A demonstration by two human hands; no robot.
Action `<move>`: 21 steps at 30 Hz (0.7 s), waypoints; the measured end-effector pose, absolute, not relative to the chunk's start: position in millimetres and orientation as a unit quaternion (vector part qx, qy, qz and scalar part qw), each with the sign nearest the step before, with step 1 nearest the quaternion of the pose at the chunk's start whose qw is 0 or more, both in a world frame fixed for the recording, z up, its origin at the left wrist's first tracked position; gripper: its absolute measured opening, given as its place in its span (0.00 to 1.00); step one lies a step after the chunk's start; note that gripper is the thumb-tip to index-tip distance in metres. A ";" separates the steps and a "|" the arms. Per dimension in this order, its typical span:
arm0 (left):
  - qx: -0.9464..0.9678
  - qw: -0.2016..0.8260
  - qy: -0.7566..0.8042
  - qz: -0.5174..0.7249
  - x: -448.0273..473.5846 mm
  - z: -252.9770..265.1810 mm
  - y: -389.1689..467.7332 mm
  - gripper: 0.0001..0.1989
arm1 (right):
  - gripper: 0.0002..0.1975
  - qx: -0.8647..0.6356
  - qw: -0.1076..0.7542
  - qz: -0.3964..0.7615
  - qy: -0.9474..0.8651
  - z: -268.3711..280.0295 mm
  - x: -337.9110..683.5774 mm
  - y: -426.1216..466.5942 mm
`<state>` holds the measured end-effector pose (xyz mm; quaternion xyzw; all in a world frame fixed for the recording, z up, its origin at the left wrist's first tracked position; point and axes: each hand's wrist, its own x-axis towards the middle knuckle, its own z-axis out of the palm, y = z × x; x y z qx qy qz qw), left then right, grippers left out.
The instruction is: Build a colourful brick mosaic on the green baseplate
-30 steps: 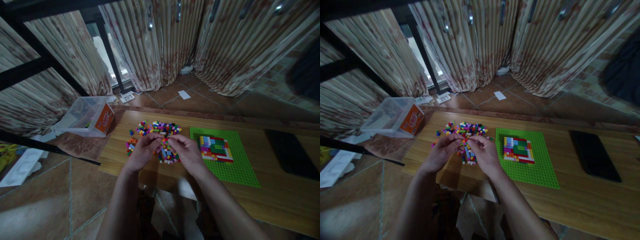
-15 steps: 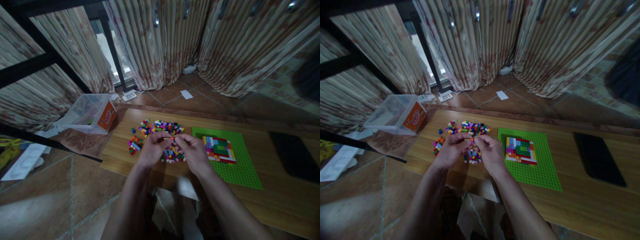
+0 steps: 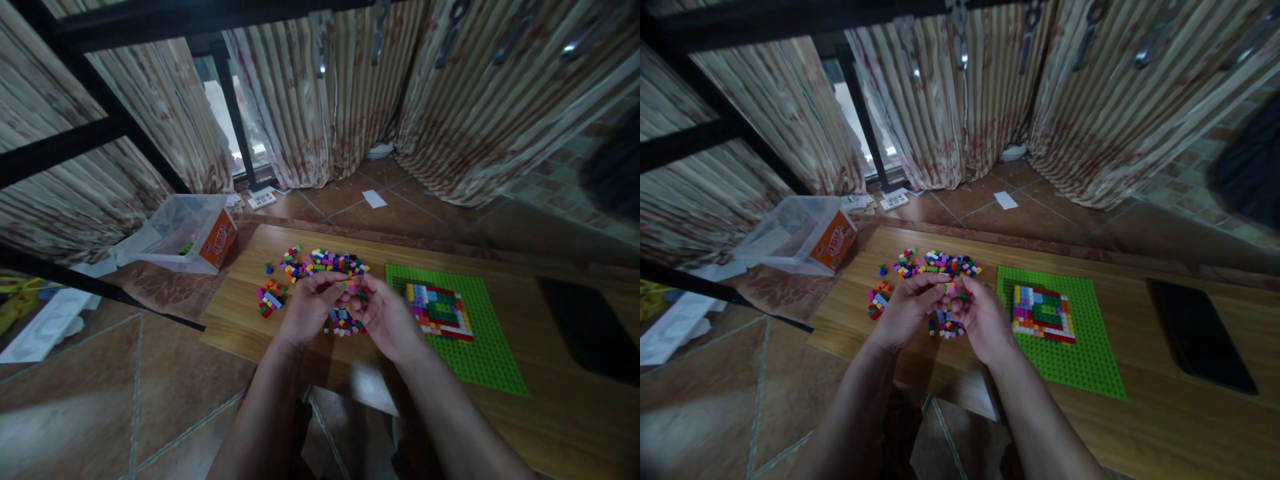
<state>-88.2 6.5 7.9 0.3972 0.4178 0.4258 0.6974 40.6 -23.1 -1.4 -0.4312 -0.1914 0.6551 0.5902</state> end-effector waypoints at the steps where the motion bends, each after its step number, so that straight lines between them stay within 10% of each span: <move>1: 0.401 0.691 0.424 0.427 -87.2 7.2 6.4 0.11 | 0.15 -0.437 0.587 0.649 -0.206 -0.4 39.0 -23.8; 21: 0.353 0.717 0.404 0.445 -89.0 10.5 6.7 0.15 | 0.12 -0.407 0.601 0.669 -0.164 -1.9 40.1 -24.4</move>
